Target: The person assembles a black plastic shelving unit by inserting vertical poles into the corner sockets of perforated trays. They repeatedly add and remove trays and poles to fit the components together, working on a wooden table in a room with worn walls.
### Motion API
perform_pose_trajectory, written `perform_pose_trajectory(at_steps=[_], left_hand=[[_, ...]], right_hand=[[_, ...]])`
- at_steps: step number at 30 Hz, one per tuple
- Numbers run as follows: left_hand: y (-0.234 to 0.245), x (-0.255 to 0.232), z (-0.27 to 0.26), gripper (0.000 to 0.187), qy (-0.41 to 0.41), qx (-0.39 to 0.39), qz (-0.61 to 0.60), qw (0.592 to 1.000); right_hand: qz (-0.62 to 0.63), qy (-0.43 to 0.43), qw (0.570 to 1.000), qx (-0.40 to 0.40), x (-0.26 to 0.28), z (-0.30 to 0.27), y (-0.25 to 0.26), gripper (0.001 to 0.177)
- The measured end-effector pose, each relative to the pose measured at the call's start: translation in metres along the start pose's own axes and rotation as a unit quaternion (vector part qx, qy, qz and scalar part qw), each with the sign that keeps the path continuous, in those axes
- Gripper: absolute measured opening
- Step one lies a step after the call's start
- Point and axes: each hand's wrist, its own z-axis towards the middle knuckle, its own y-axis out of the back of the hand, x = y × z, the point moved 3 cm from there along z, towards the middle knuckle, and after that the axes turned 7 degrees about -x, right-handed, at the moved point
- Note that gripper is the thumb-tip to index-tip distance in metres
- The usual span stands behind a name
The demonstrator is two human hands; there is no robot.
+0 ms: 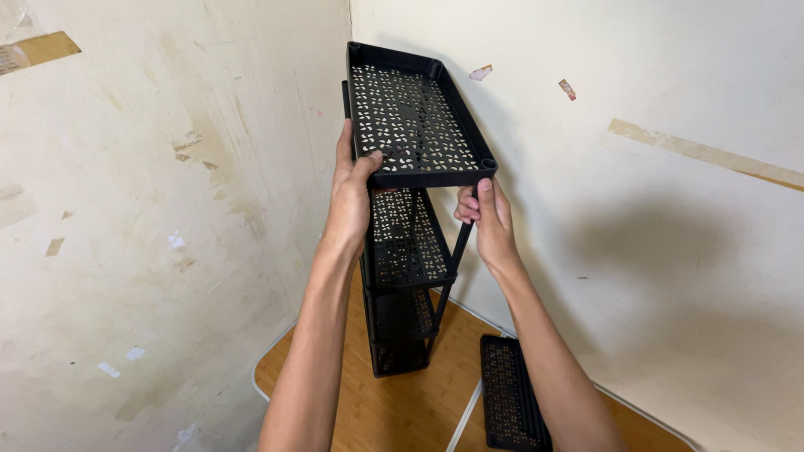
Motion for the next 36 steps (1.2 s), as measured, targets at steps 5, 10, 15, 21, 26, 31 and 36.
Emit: perform_pose_trajectory(at_steps=[5,10,15,21,26,31,36], left_hand=[[0.002,-0.001,-0.001,0.08,-0.007,0.009,-0.048,0.999],[0.005,-0.001,-0.004,0.079,0.039,-0.005,-0.029,0.999],[0.007,0.008,0.001,0.078,0.018,0.002,-0.047,0.999],[0.003,0.006,0.002,0.079,-0.022,0.019,-0.101,0.994],[0.005,-0.011,0.009,0.084,0.13,0.016,-0.101,0.986],[0.0,-0.024,0.033,0.081,0.183,0.057,-0.165,0.968],[0.004,-0.018,0.046,0.087,0.151,-0.015,0.005,0.988]], right_hand=[[0.015,0.049,0.998,-0.042,-0.017,0.002,-0.004,0.046],[0.023,0.045,0.997,-0.064,-0.028,0.005,-0.005,0.048],[0.043,0.039,0.996,-0.068,-0.031,0.005,-0.005,0.049],[0.061,0.017,0.996,-0.059,-0.024,0.004,-0.003,0.048],[0.097,0.017,0.994,0.042,-0.004,0.001,0.003,0.048],[0.129,-0.032,0.986,0.096,0.003,0.004,0.007,0.046],[0.077,0.003,0.991,0.105,0.002,-0.007,0.001,0.043]])
